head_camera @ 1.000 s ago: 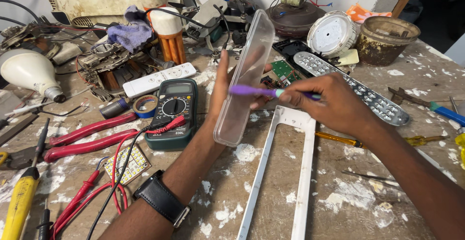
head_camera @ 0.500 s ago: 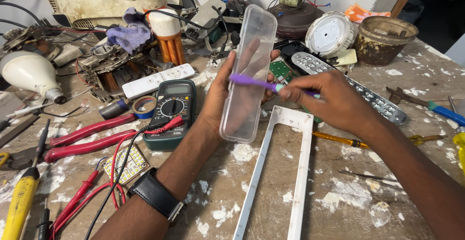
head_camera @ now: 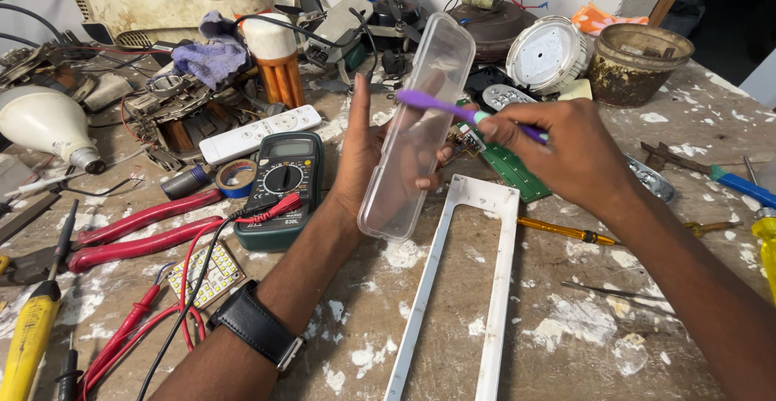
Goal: The person cleans parts of a disassembled LED light fixture at a cluttered workbench. They first handle the LED panel and circuit board, then brush a clear plastic diffuser cover with a purple toothbrush, and finally brush the inside of the white fixture frame, turning it to reach different sides.
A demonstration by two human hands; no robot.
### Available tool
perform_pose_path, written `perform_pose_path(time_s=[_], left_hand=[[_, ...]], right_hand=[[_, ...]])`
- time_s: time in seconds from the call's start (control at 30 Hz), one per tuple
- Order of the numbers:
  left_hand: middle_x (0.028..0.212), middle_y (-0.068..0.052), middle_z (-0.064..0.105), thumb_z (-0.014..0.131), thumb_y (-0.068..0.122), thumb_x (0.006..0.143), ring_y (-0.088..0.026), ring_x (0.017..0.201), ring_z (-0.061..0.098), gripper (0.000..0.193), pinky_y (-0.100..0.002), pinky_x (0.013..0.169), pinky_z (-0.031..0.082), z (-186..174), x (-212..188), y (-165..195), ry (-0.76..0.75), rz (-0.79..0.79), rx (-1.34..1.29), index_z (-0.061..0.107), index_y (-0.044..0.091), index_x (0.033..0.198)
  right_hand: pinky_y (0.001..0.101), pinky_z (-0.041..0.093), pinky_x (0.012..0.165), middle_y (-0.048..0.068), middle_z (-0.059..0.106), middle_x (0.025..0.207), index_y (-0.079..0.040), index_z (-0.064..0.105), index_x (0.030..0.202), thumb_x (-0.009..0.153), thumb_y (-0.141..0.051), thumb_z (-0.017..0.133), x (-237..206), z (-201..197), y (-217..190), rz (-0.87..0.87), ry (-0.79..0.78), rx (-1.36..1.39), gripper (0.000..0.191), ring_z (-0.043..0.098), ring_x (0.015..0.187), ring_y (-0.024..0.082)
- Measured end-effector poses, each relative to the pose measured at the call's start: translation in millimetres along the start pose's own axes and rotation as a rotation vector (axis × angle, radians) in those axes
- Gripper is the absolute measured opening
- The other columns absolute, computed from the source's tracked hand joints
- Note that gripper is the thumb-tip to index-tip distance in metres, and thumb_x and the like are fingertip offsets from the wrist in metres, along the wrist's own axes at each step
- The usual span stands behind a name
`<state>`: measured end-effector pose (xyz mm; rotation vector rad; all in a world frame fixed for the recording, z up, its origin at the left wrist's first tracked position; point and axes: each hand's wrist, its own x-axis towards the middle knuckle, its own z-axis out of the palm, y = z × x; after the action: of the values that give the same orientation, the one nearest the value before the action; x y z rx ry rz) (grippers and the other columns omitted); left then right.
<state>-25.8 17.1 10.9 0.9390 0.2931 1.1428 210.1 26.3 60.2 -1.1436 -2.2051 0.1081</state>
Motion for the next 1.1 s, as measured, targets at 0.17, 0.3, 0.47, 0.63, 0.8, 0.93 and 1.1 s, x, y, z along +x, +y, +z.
perform_pose_path(time_s=[0.17, 0.3, 0.47, 0.63, 0.8, 0.93, 1.1], left_hand=[[0.139, -0.010, 0.057, 0.036, 0.091, 0.084, -0.011, 0.084, 0.052, 0.106, -0.020, 0.055, 0.041, 3.0, -1.5, 0.6, -0.073, -0.001, -0.020, 0.037, 0.020, 0.163], [0.136, -0.006, 0.055, 0.040, 0.091, 0.082, -0.011, 0.081, 0.050, 0.108, -0.021, 0.056, 0.043, 3.9, -0.6, 1.1, -0.014, 0.053, 0.053, 0.038, 0.022, 0.165], [0.140, -0.017, 0.060, 0.039, 0.088, 0.083, -0.011, 0.081, 0.055, 0.106, -0.021, 0.055, 0.049, 2.5, -2.0, 5.3, -0.010, 0.069, 0.047, 0.039, 0.018, 0.163], [0.142, -0.022, 0.058, 0.043, 0.085, 0.086, -0.010, 0.081, 0.058, 0.103, -0.020, 0.053, 0.050, 4.0, -2.0, 4.5, 0.023, 0.075, 0.122, 0.039, 0.015, 0.162], [0.135, -0.018, 0.060, 0.044, 0.082, 0.088, -0.010, 0.079, 0.053, 0.103, -0.019, 0.050, 0.046, 2.2, 0.8, 4.3, -0.016, 0.062, 0.046, 0.034, 0.012, 0.164], [0.125, -0.013, 0.051, 0.052, 0.075, 0.090, -0.010, 0.080, 0.051, 0.102, -0.019, 0.052, 0.045, 1.6, -1.0, 1.5, -0.010, 0.055, 0.137, 0.033, 0.010, 0.167], [0.140, -0.012, 0.054, 0.065, 0.059, 0.092, -0.009, 0.080, 0.048, 0.094, -0.019, 0.053, 0.043, 4.4, -1.1, 2.8, -0.059, 0.010, 0.166, 0.025, 0.017, 0.165]], right_hand=[[0.0335, 0.050, 0.056, 0.009, 0.077, 0.078, -0.009, 0.080, 0.104, 0.102, -0.040, 0.066, 0.0, -0.8, 6.1, -0.073, 0.088, 0.047, 0.034, 0.068, 0.062, 0.012], [0.0345, 0.047, 0.055, 0.007, 0.074, 0.072, -0.010, 0.081, 0.104, 0.100, -0.042, 0.065, 0.1, 2.2, 6.2, -0.048, -0.007, 0.072, 0.036, 0.063, 0.060, 0.013], [0.0354, 0.042, 0.045, -0.001, 0.073, 0.061, -0.017, 0.083, 0.103, 0.091, -0.043, 0.063, 0.2, 8.2, -1.7, -0.009, -0.281, 0.100, 0.035, 0.055, 0.046, 0.012], [0.0378, 0.038, 0.045, 0.005, 0.064, 0.051, -0.015, 0.083, 0.090, 0.094, -0.050, 0.065, -1.7, 8.2, -6.3, 0.001, -0.336, -0.017, 0.040, 0.050, 0.042, 0.014], [0.0383, 0.034, 0.042, 0.004, 0.062, 0.049, -0.015, 0.083, 0.096, 0.095, -0.047, 0.061, 0.0, 5.7, -1.4, 0.004, -0.124, -0.007, 0.040, 0.047, 0.040, 0.015], [0.0343, 0.036, 0.043, 0.001, 0.065, 0.057, -0.011, 0.082, 0.093, 0.100, -0.046, 0.061, 1.0, -0.3, 4.5, 0.008, 0.007, 0.017, 0.041, 0.053, 0.045, 0.011], [0.0344, 0.039, 0.049, 0.005, 0.065, 0.057, -0.009, 0.081, 0.095, 0.104, -0.044, 0.063, -0.5, -2.5, 6.9, 0.030, 0.112, -0.007, 0.040, 0.054, 0.049, 0.013]])
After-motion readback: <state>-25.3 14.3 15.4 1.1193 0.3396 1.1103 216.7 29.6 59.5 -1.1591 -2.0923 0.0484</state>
